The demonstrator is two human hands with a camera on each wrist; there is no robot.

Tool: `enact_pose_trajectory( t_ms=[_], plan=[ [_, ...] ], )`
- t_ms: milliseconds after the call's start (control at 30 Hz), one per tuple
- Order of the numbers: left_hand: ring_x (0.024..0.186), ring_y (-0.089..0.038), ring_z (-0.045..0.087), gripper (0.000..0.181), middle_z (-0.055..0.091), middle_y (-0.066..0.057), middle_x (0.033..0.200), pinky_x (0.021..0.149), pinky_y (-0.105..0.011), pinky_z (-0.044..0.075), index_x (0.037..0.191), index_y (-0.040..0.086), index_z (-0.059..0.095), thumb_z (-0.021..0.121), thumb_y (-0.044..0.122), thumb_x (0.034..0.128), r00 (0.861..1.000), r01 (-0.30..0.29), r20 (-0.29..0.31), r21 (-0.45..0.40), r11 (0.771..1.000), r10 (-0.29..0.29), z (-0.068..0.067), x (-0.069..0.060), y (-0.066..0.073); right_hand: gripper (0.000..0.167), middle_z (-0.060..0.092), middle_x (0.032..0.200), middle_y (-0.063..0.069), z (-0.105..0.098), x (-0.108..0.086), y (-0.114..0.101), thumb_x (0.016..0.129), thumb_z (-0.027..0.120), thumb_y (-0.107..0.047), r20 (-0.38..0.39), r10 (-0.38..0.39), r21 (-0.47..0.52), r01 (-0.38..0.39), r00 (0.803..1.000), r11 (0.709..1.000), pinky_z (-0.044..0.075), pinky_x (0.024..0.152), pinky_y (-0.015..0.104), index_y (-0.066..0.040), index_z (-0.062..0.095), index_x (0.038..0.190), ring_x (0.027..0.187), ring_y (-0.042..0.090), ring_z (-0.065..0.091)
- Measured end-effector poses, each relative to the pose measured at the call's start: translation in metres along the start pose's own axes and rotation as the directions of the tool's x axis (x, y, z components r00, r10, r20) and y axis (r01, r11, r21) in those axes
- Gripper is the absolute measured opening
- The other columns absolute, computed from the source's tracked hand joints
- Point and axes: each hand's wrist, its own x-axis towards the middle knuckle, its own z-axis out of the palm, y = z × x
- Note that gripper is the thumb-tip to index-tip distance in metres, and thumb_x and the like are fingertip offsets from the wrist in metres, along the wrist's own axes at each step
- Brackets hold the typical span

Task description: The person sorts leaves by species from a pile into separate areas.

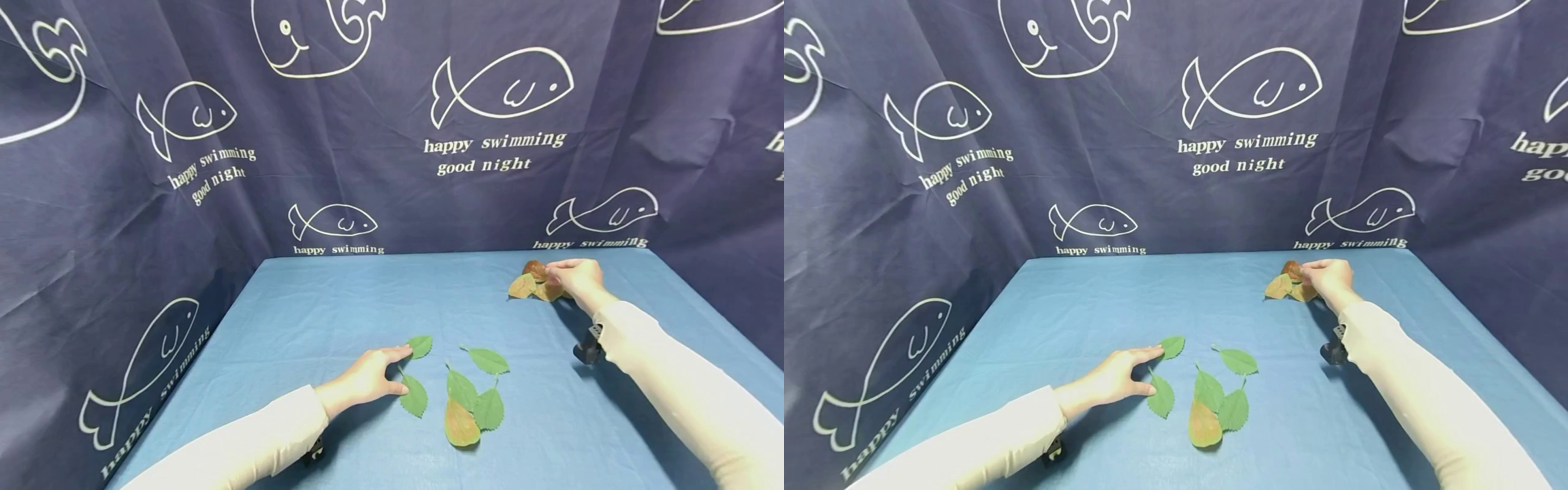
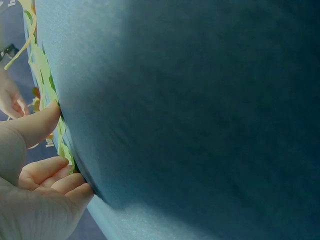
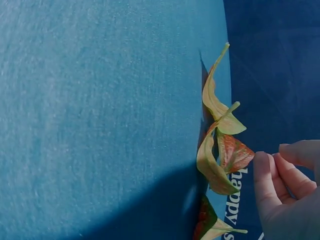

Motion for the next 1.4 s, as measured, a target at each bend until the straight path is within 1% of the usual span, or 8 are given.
enact_pose_trajectory(
  t_ms=[200,367,633,900,1033,1133,1200,1400],
  plan=[
    [0.137,-0.029,0.043,0.07,0.046,-0.007,0.149,0.112,-0.046,0.038,0.144,0.009,0.048,0.078,0.024,0.0822,1.0,-0.002,-0.003,0.005,1.0,0.002,-0.001,0.0,0.0,0.039,0.062,0.055,-0.024,-0.002,-0.003,-0.005,0.09,0.063,-0.012,0.011,0.004,-0.027,-0.004,1.0,1.0,0.054,0.061,0.015,0.01,0.061,0.122,0.06,-0.004,0.066],
    [0.137,-0.029,0.043,0.069,0.046,-0.007,0.149,0.112,-0.045,0.039,0.143,0.008,0.048,0.078,0.023,0.0823,1.0,-0.01,-0.006,0.01,1.0,0.01,0.0,-0.001,0.001,0.043,0.062,0.054,-0.024,0.0,-0.005,-0.007,0.088,0.068,-0.019,0.003,0.005,-0.053,-0.005,1.0,0.999,0.052,0.057,0.016,0.009,0.063,0.12,0.058,-0.006,0.061],
    [0.137,-0.028,0.044,0.069,0.047,-0.007,0.148,0.112,-0.044,0.039,0.143,0.008,0.049,0.078,0.022,0.0821,1.0,-0.012,-0.006,0.01,1.0,0.012,-0.001,0.0,0.002,0.041,0.065,0.06,-0.021,-0.001,-0.008,-0.01,0.087,0.069,-0.02,0.021,-0.015,-0.074,0.017,1.0,0.997,0.05,0.057,0.015,0.007,0.065,0.117,0.06,-0.005,0.061],
    [0.136,-0.029,0.045,0.069,0.048,-0.008,0.148,0.111,-0.045,0.04,0.142,0.008,0.05,0.079,0.024,0.0816,1.0,-0.027,-0.01,0.027,0.999,0.027,-0.001,0.001,0.0,0.042,0.067,0.065,-0.02,-0.004,-0.012,-0.012,0.091,0.066,-0.019,0.106,-0.053,-0.09,0.063,0.993,0.994,0.048,0.053,0.014,0.011,0.063,0.119,0.058,-0.004,0.057],
    [0.136,-0.03,0.045,0.069,0.048,-0.009,0.148,0.111,-0.047,0.039,0.142,0.007,0.05,0.079,0.023,0.0815,0.999,-0.034,-0.008,0.02,0.999,0.034,-0.002,0.001,0.0,0.044,0.07,0.072,-0.018,-0.002,-0.016,-0.013,0.092,0.065,-0.018,0.16,-0.072,-0.044,0.08,0.984,0.996,0.054,0.06,0.015,0.014,0.06,0.122,0.064,-0.005,0.062],
    [0.136,-0.03,0.045,0.069,0.048,-0.009,0.148,0.111,-0.046,0.039,0.142,0.007,0.05,0.078,0.024,0.0816,0.999,-0.035,-0.006,0.027,0.999,0.036,-0.002,0.001,0.0,0.044,0.072,0.077,-0.013,0.002,-0.019,-0.014,0.093,0.064,-0.016,0.209,-0.109,-0.014,0.114,0.972,0.993,0.058,0.067,0.017,0.016,0.057,0.123,0.068,-0.003,0.066],
    [0.136,-0.029,0.045,0.069,0.048,-0.008,0.148,0.111,-0.045,0.04,0.142,0.008,0.049,0.078,0.024,0.0818,1.0,-0.031,-0.003,0.032,0.999,0.031,-0.001,0.001,0.0,0.044,0.072,0.074,-0.012,0.005,-0.022,-0.016,0.093,0.064,-0.015,0.229,-0.124,-0.016,0.131,0.966,0.991,0.058,0.067,0.018,0.017,0.058,0.121,0.068,-0.002,0.066],
    [0.137,-0.028,0.044,0.07,0.047,-0.007,0.148,0.111,-0.045,0.039,0.143,0.009,0.049,0.079,0.024,0.0815,1.0,-0.016,-0.002,0.027,1.0,0.016,-0.001,0.001,0.001,0.047,0.071,0.07,-0.018,0.013,-0.03,-0.025,0.093,0.064,-0.015,0.268,-0.117,0.055,0.106,0.956,0.993,0.059,0.073,0.02,0.018,0.054,0.125,0.067,-0.004,0.067]
  ],
)
